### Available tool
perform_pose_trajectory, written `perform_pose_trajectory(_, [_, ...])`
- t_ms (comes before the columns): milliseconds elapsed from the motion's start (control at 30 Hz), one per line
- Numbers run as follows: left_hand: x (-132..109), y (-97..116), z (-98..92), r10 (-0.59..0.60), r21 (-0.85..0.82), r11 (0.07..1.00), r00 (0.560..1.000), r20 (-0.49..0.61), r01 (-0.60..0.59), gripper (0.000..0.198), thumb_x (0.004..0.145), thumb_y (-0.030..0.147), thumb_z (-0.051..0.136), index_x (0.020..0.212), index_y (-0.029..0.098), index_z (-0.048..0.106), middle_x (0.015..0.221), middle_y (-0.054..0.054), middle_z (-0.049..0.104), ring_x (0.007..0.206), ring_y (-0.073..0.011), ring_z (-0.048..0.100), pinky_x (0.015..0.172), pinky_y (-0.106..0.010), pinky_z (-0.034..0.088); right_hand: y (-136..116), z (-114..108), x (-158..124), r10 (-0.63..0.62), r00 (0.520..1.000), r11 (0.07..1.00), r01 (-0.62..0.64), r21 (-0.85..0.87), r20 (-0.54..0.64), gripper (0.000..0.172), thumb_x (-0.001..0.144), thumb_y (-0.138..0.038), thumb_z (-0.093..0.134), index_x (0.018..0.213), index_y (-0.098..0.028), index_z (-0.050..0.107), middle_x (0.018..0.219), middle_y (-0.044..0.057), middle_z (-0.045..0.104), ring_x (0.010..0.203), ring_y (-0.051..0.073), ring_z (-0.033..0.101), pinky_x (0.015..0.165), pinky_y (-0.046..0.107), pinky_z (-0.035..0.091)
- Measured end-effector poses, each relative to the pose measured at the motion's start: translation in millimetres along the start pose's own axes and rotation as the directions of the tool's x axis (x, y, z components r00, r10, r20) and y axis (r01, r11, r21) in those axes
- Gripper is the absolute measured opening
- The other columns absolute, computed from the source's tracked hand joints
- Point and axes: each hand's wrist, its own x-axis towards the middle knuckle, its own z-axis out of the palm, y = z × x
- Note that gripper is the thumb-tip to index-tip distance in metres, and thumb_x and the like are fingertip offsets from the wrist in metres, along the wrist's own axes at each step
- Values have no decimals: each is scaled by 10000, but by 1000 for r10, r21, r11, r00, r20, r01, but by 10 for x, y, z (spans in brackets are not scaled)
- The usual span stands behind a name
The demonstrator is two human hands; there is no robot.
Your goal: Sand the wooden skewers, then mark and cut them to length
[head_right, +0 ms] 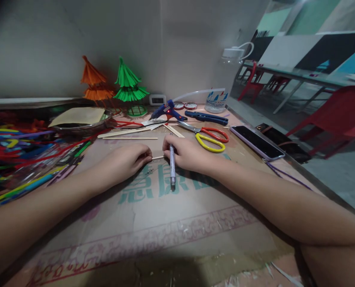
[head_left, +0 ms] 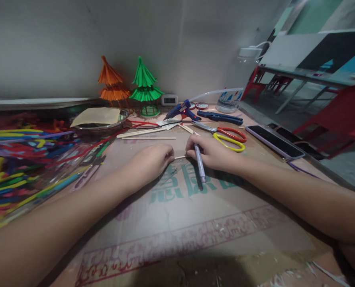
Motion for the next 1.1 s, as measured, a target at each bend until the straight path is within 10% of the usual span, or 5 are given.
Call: perform_pose_trajectory(1100, [46,-51,35,-20,-50,999,999,25,21,232,967,312,487,960,224,702,968,-66,766,856,-251,672,716,-323,424,3,-63,29,-95,987,988,109,-108,126,30,876,-210,581,858,-207,557,786,14,629,709,165,550,649,260,347])
